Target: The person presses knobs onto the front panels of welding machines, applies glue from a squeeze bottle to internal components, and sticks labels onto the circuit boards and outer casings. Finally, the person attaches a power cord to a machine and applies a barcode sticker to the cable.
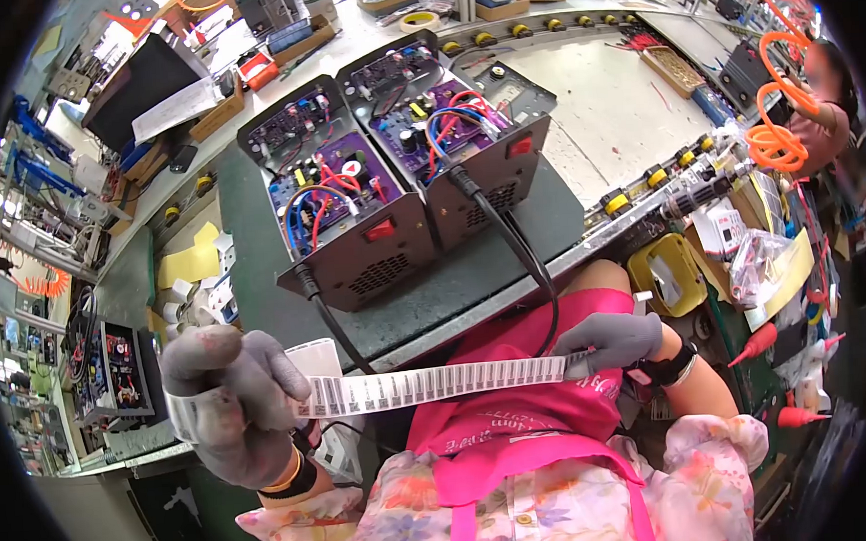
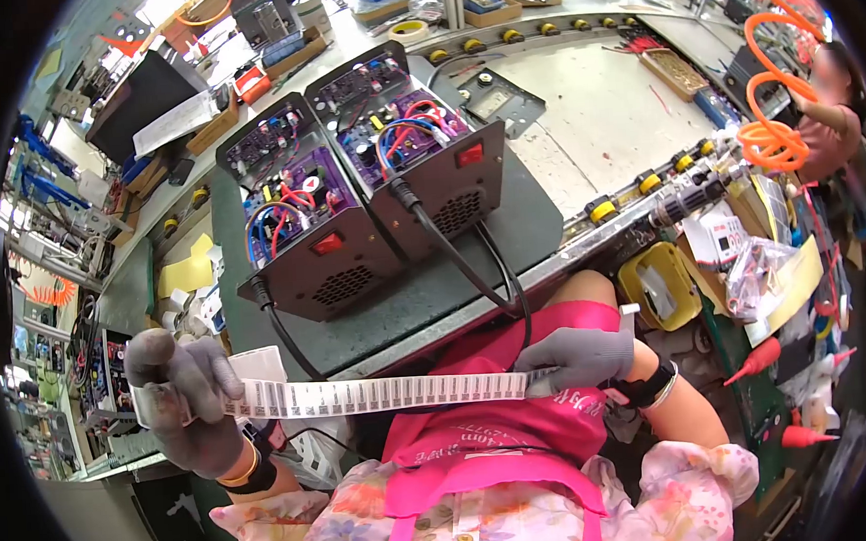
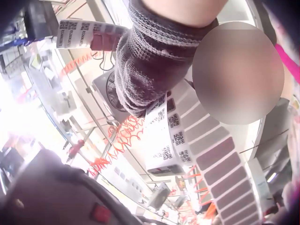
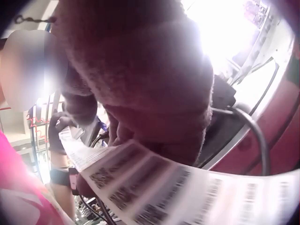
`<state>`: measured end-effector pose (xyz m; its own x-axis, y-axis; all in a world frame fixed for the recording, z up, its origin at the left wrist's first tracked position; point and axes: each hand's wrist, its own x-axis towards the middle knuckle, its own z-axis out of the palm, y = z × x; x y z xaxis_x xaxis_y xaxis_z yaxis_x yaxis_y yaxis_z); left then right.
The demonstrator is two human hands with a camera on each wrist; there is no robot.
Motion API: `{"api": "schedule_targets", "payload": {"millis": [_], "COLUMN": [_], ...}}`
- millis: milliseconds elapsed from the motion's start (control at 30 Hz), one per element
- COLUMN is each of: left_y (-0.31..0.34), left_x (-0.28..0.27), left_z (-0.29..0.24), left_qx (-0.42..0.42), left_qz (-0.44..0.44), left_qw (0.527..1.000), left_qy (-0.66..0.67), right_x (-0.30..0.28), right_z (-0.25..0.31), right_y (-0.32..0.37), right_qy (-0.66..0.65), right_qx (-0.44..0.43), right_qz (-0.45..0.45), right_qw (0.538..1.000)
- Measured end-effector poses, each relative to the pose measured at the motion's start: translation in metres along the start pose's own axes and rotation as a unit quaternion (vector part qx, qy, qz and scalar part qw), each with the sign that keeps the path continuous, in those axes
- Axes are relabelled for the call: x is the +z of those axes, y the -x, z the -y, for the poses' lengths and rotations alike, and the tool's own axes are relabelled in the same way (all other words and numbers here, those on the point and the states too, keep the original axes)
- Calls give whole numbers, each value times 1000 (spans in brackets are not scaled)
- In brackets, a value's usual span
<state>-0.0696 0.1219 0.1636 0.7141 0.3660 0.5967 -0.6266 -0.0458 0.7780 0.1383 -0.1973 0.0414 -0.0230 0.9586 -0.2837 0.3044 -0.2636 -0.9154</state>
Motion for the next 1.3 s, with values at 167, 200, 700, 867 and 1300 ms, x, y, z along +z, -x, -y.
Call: {"api": "schedule_targets", "payload": {"millis": [167,200,700,867,1300], "left_y": [37,43,42,45,87], "left_x": [34,46,69,66,66], "left_z": [33,33,68,89,70], "left_qx": [-103,-151,-207,-191,-165], "left_qz": [56,96,-75,-5,108], "left_qw": [992,981,972,978,973], "left_qy": [-52,-72,-81,-84,-123], "right_x": [0,1,16,30,43], "right_z": [26,42,67,51,62], "right_y": [-10,-15,-77,-59,-85], "right_qy": [-169,-301,-61,-235,-293], "right_qx": [17,63,-141,-29,-82], "right_qz": [-1,-3,-166,-124,-367], "right_qw": [985,951,974,964,879]}}
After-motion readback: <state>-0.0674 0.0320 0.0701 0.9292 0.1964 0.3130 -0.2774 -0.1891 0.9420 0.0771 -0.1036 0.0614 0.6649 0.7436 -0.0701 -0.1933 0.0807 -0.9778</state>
